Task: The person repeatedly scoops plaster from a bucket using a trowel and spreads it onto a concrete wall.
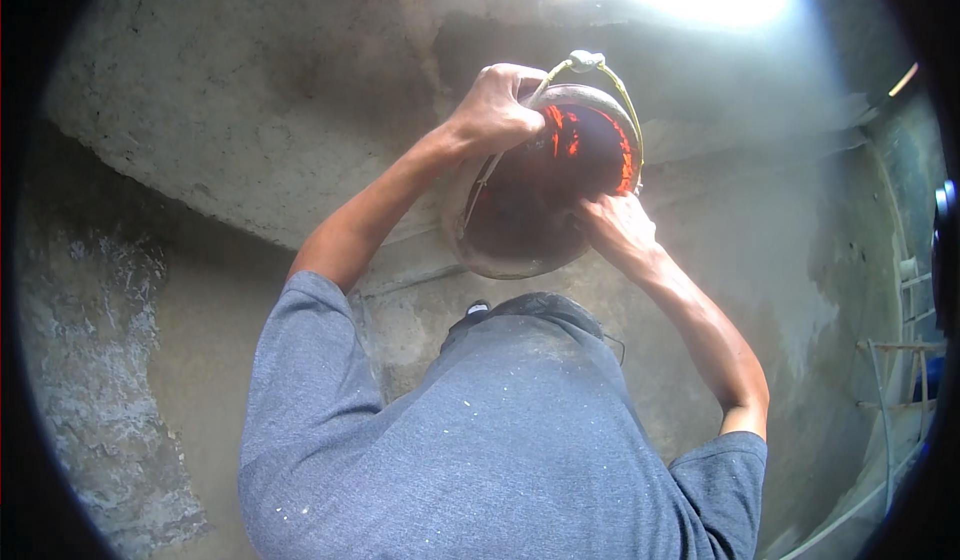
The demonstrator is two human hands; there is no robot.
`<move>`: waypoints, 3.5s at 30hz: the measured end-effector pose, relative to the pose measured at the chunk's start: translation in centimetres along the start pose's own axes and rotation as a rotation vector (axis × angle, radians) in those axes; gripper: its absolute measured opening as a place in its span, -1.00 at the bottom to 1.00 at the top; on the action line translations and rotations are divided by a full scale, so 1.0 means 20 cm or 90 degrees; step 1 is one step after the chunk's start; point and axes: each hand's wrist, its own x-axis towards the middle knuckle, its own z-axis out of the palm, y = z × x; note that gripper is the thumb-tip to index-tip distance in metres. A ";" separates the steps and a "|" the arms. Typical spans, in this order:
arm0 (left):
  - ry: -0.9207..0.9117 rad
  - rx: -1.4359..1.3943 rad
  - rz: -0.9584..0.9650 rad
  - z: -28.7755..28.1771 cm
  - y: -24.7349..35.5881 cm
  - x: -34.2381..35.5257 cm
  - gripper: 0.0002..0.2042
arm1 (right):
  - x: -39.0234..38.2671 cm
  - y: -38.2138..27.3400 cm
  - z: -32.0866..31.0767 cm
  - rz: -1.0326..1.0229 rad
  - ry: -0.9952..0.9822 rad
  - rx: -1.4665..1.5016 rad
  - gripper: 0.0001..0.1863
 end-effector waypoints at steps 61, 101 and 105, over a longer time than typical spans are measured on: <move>0.119 0.132 0.088 0.08 -0.14 0.03 -0.54 | -0.06 -0.19 0.16 0.269 -0.105 0.796 -0.61; 0.205 0.057 -0.370 0.23 -0.98 -0.27 -0.80 | -0.51 0.08 0.33 0.421 0.103 0.945 -0.36; 0.159 0.154 -0.454 0.49 -1.06 -0.38 -0.78 | -0.55 0.05 0.54 0.503 0.199 1.005 -0.39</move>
